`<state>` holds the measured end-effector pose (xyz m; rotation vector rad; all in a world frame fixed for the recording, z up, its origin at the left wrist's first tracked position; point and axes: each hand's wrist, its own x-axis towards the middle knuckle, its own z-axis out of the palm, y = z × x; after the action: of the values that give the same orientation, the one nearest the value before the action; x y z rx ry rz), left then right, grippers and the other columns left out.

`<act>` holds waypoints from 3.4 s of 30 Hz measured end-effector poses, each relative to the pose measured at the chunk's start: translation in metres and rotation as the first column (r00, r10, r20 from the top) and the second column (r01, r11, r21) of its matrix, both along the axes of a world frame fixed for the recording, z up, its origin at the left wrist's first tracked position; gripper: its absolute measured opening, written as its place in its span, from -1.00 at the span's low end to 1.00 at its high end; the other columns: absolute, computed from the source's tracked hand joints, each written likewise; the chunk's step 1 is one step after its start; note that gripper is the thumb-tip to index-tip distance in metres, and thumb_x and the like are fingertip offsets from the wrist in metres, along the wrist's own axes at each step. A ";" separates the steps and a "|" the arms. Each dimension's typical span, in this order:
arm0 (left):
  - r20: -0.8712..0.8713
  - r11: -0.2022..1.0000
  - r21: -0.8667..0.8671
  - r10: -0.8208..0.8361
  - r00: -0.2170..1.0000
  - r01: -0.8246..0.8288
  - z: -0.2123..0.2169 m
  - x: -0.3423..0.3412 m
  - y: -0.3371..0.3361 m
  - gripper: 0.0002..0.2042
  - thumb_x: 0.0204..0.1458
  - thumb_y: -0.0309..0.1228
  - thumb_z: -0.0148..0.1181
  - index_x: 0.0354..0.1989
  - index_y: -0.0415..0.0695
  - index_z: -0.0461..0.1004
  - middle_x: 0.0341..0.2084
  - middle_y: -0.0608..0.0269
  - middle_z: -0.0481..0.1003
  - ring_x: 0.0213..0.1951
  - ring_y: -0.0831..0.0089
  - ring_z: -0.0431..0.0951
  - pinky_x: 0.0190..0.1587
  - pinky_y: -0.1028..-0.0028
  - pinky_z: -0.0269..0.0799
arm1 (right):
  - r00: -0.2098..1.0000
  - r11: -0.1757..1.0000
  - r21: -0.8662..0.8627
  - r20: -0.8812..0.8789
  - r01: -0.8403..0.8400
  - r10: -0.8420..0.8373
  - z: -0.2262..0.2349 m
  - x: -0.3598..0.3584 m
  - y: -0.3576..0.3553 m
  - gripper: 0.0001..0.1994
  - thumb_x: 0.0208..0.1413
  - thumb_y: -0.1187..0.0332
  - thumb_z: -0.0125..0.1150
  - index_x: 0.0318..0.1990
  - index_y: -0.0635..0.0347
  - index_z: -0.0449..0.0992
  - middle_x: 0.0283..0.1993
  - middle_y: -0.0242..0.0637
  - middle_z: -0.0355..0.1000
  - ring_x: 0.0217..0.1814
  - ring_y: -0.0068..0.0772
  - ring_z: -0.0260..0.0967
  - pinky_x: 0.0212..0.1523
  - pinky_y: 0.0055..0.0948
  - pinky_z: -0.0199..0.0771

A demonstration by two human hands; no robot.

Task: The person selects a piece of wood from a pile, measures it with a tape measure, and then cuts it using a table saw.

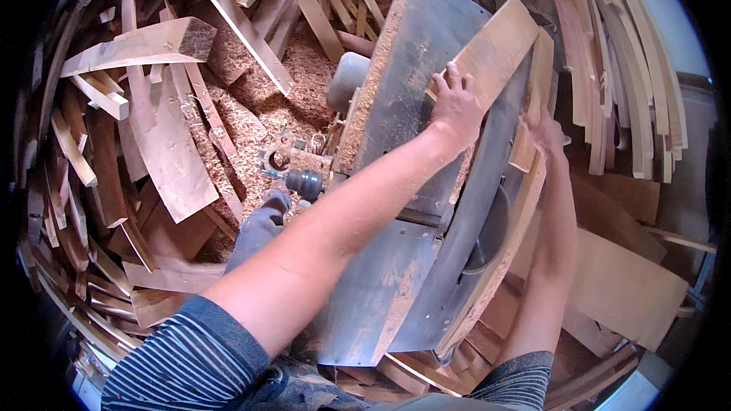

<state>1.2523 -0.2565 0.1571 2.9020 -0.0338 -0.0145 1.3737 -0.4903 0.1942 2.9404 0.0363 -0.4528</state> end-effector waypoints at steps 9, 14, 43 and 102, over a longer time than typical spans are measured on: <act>0.031 0.991 -0.093 0.095 0.995 -0.092 -0.010 0.000 -0.001 -0.42 -0.04 -0.04 0.36 0.10 -0.19 0.59 0.32 -0.07 0.26 0.47 -0.30 0.01 0.33 -0.29 0.08 | 0.958 0.940 0.340 0.278 -0.025 -0.075 0.139 -0.043 -0.019 -0.35 -0.05 -0.05 0.45 0.10 0.27 0.60 -0.01 -0.08 0.64 0.02 -0.20 0.61 0.08 -0.37 0.52; -0.193 0.985 -0.162 0.024 0.981 -0.056 0.029 0.001 0.010 -0.42 -0.06 -0.05 0.38 0.07 -0.21 0.61 0.34 -0.06 0.24 0.45 -0.29 0.04 0.34 -0.21 0.15 | 0.925 0.862 0.507 0.337 -0.021 -0.175 0.258 -0.225 -0.074 -0.54 0.25 0.22 0.32 0.17 0.39 0.52 0.09 -0.10 0.56 0.13 -0.30 0.50 0.14 -0.33 0.49; -0.422 -0.348 -0.756 -0.389 0.819 -0.555 0.168 -0.681 0.012 -0.33 0.15 -0.08 0.27 0.37 -0.15 0.29 0.21 0.20 0.46 0.17 0.33 0.51 0.14 0.13 0.51 | 0.569 -0.081 0.989 -0.137 0.123 -0.811 0.183 -1.032 -0.133 -0.10 -0.04 -0.16 0.46 0.19 0.60 0.45 0.03 0.06 0.53 -0.01 -0.12 0.52 0.01 -0.24 0.58; -0.430 -0.574 -0.422 -0.555 0.712 -0.702 0.178 -0.715 -0.011 -0.13 -0.01 0.10 0.31 0.46 -0.02 0.18 0.31 0.10 0.36 0.30 0.14 0.40 0.32 0.00 0.35 | 0.423 0.745 0.355 0.650 0.565 -0.631 0.151 -1.084 -0.208 -0.61 0.26 0.18 0.31 0.08 0.31 0.61 0.15 -0.05 0.56 0.14 -0.05 0.55 0.17 -0.15 0.58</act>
<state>0.5378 -0.2680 0.3348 0.3799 0.3295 -0.6835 0.2898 -0.6981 0.3453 2.8584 -1.1658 0.7648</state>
